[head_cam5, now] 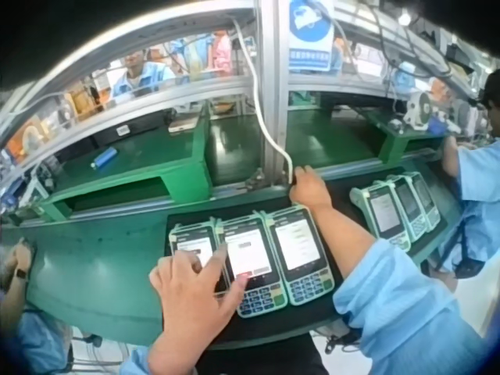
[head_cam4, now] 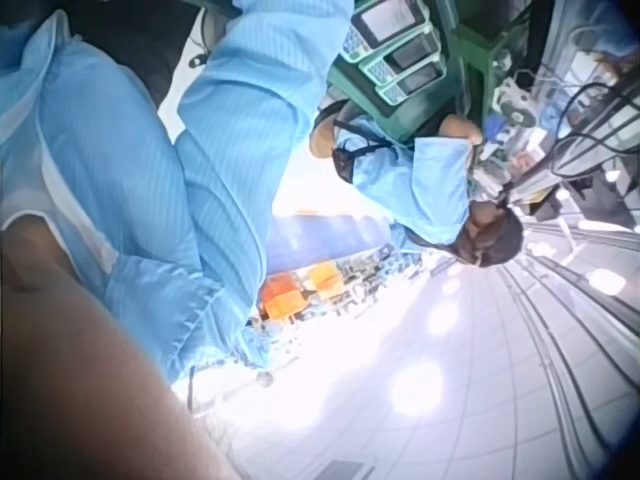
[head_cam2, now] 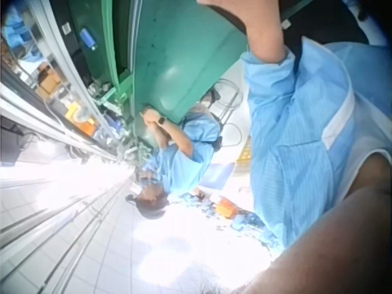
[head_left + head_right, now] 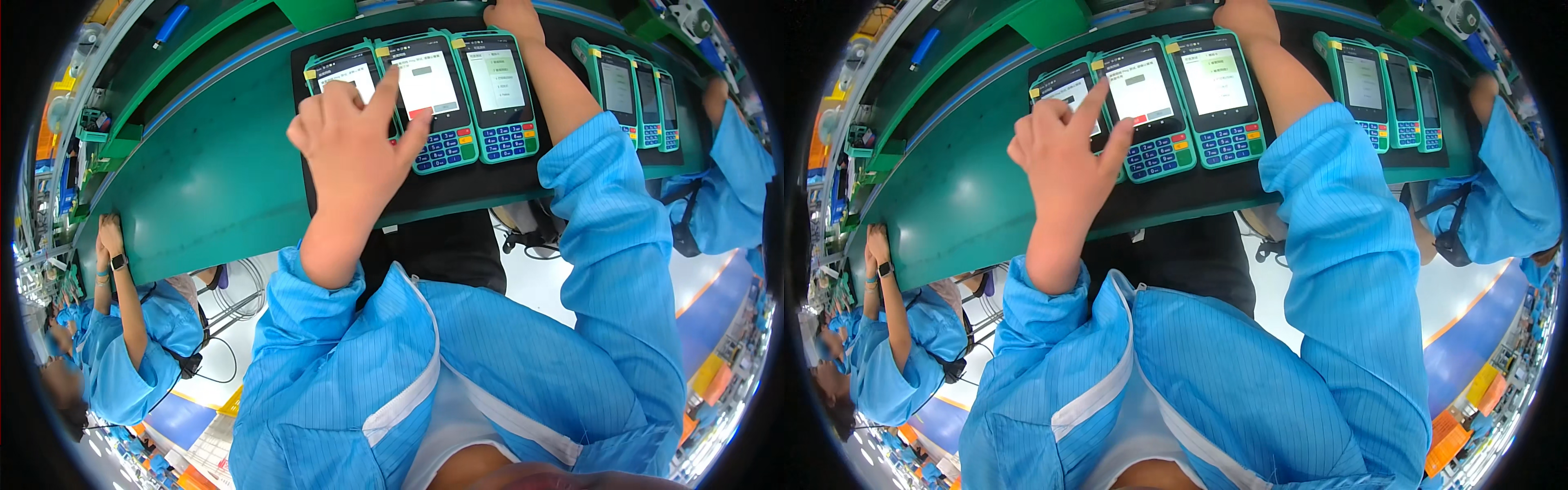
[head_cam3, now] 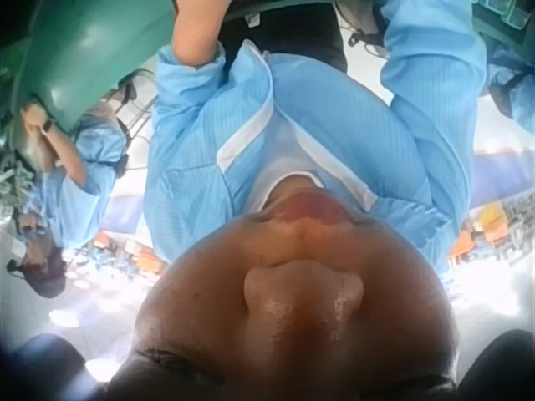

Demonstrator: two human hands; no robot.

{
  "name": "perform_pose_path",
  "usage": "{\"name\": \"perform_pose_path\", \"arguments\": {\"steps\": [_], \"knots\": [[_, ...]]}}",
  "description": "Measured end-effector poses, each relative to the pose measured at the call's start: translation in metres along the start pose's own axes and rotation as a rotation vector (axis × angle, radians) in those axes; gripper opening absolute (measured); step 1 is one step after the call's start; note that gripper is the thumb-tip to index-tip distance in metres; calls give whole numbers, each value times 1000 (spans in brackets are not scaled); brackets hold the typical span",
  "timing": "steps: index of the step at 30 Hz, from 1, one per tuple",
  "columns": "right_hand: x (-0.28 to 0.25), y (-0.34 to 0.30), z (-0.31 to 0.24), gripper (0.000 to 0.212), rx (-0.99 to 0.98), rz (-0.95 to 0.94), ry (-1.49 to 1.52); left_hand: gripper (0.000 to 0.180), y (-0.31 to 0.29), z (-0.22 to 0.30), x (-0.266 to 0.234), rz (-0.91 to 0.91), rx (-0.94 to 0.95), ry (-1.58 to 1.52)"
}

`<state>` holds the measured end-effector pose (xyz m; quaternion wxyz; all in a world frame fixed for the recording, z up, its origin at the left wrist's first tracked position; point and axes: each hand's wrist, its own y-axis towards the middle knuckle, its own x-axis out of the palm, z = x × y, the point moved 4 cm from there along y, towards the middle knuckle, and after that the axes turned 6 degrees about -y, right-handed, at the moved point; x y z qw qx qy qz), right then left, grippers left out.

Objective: Operating and testing multiple handheld POS terminals on a factory assembly line.

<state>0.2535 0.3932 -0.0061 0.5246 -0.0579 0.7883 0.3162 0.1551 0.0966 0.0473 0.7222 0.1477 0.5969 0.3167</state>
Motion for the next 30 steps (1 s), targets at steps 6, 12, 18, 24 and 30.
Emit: {"name": "perform_pose_path", "arguments": {"steps": [6,12,18,24,30], "knots": [[-2,-2,1,21,8,1,13,39,-11,-29,-15,-3,-75,109],[1,1,3,22,-6,-26,-25,37,-14,-29,-15,48,-92,116],[2,-1,2,22,3,-17,-25,28,-9,-9,-11,52,-6,-178],[1,-1,5,21,-11,3,5,27,-2,22,-1,1,-15,-329],[4,1,7,22,-14,-11,-24,39,6,44,7,-270,-91,-216]]}}
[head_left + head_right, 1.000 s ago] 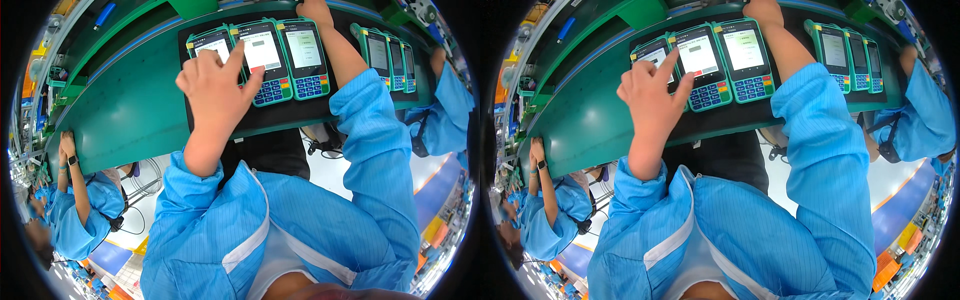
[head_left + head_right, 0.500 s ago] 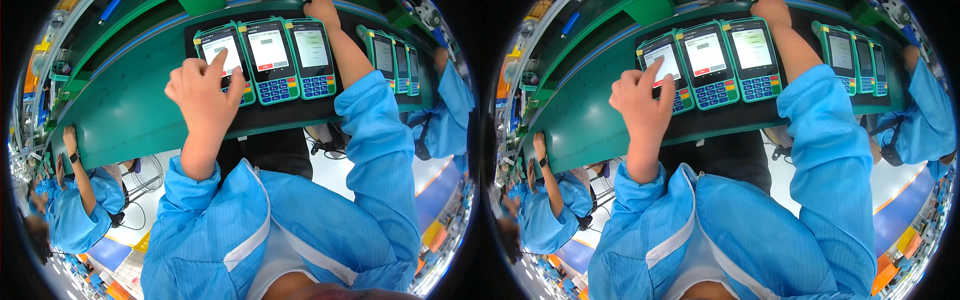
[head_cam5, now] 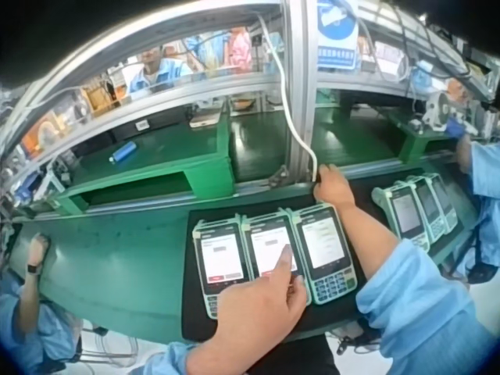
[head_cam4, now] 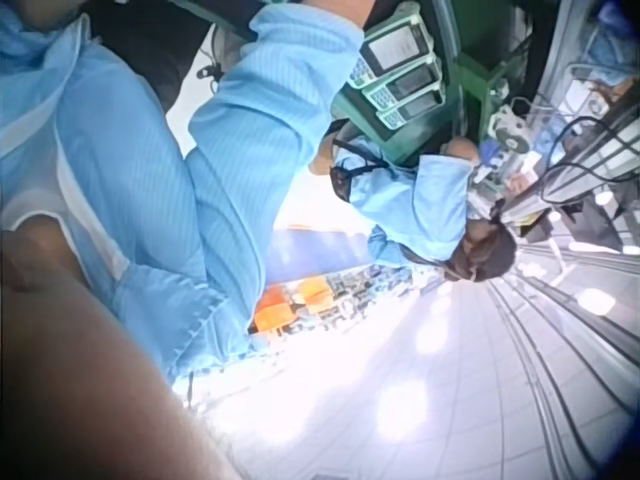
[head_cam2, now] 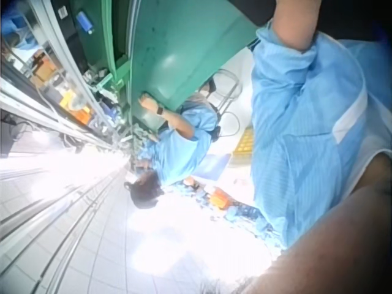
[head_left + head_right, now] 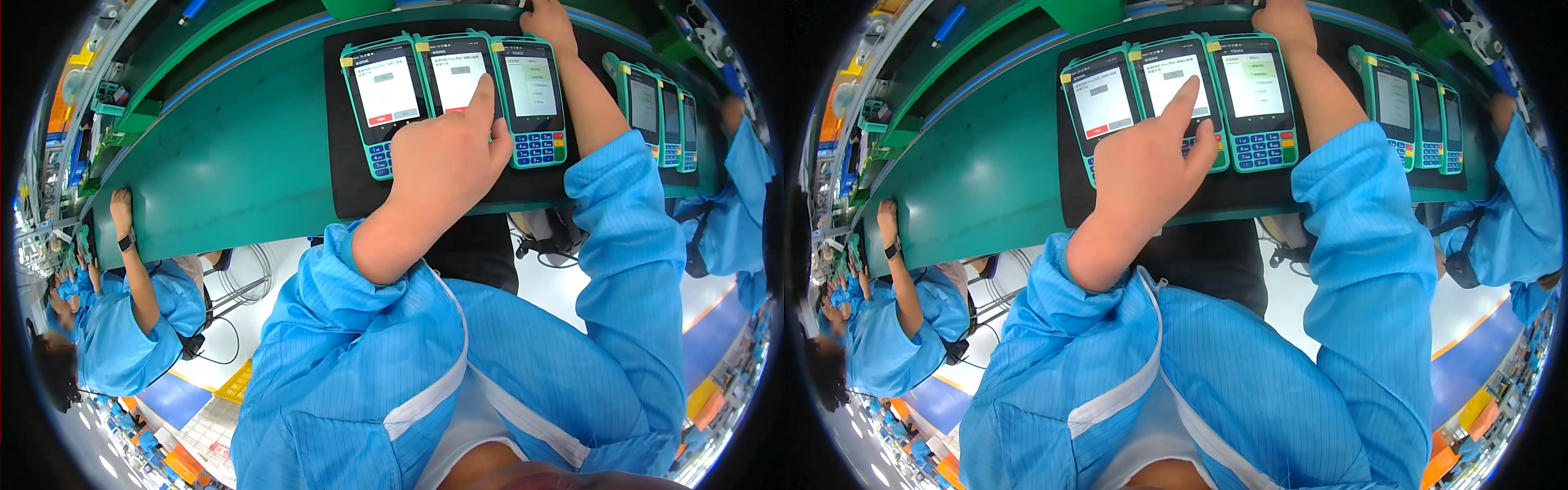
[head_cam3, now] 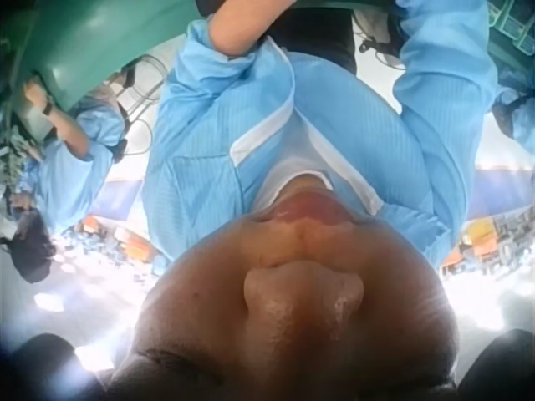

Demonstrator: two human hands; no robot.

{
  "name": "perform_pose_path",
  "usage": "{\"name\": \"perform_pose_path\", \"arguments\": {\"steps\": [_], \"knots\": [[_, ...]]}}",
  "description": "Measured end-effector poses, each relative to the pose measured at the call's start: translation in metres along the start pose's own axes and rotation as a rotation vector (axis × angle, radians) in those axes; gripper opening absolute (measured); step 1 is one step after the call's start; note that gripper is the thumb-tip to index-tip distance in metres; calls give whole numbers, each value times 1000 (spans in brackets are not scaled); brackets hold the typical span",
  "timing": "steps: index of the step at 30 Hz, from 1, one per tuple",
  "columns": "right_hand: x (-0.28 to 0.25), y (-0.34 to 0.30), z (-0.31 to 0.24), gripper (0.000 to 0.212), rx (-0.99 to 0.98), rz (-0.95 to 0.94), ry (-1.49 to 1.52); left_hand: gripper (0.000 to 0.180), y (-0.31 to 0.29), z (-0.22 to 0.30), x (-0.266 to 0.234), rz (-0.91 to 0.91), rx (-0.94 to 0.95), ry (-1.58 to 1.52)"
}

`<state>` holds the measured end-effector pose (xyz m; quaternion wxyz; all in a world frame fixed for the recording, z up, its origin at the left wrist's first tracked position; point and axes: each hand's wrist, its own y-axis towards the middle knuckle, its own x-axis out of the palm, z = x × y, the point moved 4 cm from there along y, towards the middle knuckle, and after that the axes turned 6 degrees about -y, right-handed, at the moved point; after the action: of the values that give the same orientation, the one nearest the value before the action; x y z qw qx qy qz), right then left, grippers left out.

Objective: Operating and testing multiple handheld POS terminals on a factory assembly line.

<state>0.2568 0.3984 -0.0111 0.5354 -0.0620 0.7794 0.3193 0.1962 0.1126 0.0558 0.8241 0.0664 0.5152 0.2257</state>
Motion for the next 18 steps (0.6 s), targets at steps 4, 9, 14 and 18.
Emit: {"name": "perform_pose_path", "arguments": {"steps": [4,9,14,18], "knots": [[1,0,0,23,2,7,16,41,0,1,-1,-44,-18,29],[2,0,1,24,-2,-9,14,42,1,-8,-2,16,-22,58],[0,0,-1,25,-3,-14,-3,42,3,-16,-3,81,0,111],[-1,-2,-3,25,-3,-11,-21,43,2,-21,-5,59,-31,90]]}}
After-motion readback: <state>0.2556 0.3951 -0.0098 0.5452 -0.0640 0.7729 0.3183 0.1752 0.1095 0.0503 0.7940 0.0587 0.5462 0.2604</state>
